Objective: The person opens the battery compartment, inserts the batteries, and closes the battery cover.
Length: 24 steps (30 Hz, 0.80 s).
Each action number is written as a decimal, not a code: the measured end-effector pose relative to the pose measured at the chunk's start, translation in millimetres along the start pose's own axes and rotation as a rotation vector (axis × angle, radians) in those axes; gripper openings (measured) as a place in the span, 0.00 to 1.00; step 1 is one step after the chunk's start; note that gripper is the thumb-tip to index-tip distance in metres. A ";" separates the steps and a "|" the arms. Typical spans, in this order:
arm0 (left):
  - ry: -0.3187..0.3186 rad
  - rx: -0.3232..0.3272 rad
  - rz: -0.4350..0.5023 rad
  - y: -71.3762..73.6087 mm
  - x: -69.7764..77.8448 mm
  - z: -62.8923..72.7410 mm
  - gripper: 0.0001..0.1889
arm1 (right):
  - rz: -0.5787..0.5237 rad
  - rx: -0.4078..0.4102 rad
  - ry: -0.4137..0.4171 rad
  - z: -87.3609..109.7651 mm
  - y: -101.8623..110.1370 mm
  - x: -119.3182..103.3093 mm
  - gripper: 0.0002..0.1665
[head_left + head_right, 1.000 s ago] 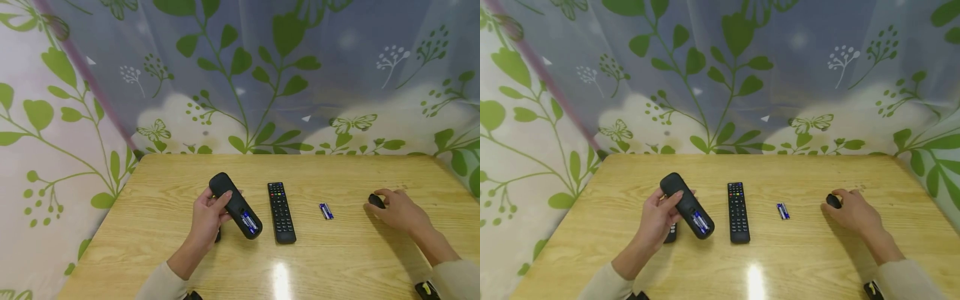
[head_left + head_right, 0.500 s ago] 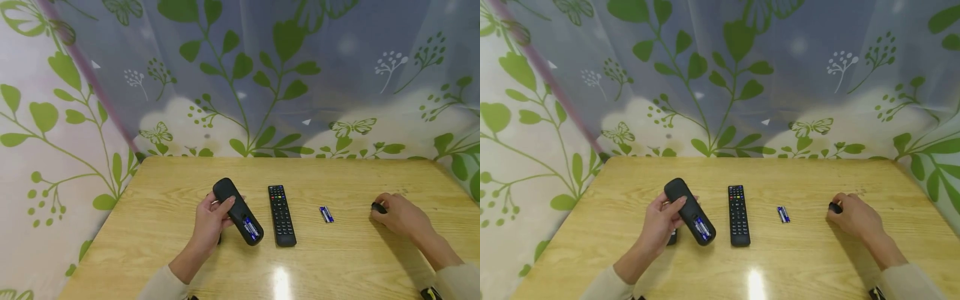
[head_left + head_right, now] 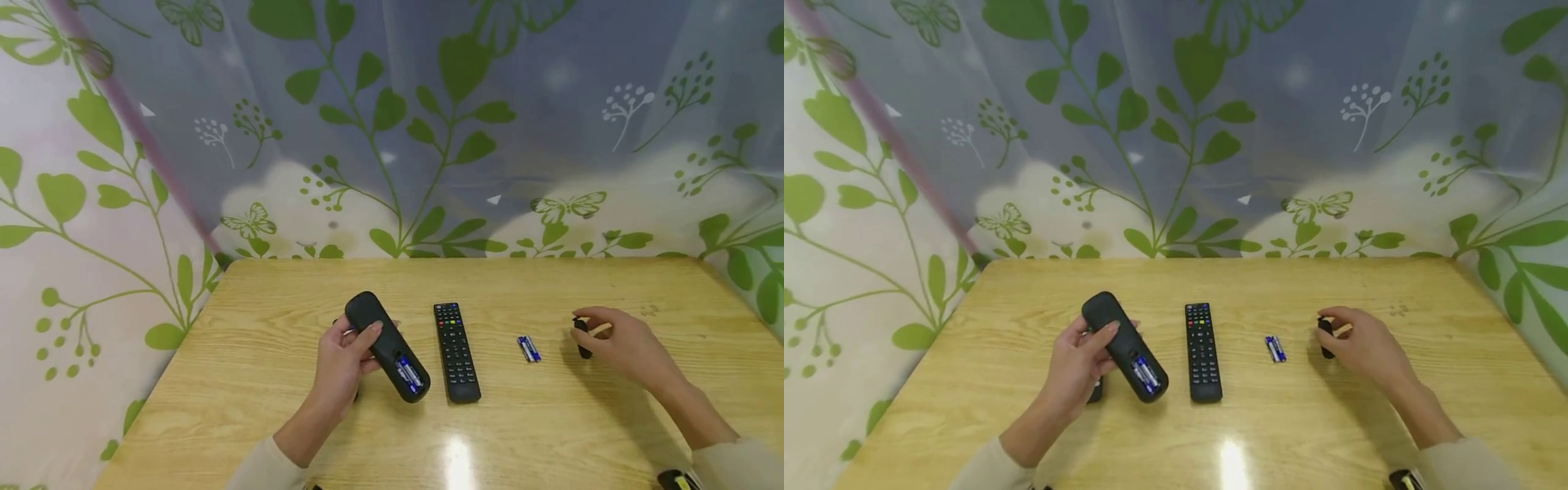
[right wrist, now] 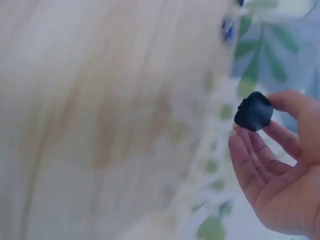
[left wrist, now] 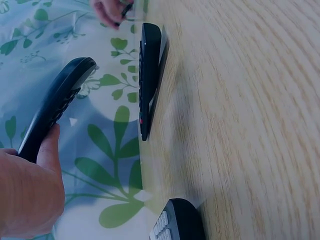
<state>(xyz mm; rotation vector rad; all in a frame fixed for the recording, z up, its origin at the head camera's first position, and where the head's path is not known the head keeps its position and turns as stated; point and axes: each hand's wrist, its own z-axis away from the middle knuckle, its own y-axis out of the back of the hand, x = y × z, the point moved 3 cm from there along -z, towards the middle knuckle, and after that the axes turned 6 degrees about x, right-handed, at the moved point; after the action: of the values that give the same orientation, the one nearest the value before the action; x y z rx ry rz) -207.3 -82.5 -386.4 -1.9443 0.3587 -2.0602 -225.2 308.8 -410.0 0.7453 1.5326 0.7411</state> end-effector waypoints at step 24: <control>-0.005 -0.020 0.009 -4.0 0.5 -0.2 0.18 | -0.447 0.103 0.430 35.7 -79.4 -185.2 0.20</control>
<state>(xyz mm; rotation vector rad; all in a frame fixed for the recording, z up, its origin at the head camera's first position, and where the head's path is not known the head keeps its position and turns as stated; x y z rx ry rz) -207.7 -79.0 -384.5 -1.9554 0.3873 -2.0538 -178.7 113.9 -368.5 0.2999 2.0503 0.5043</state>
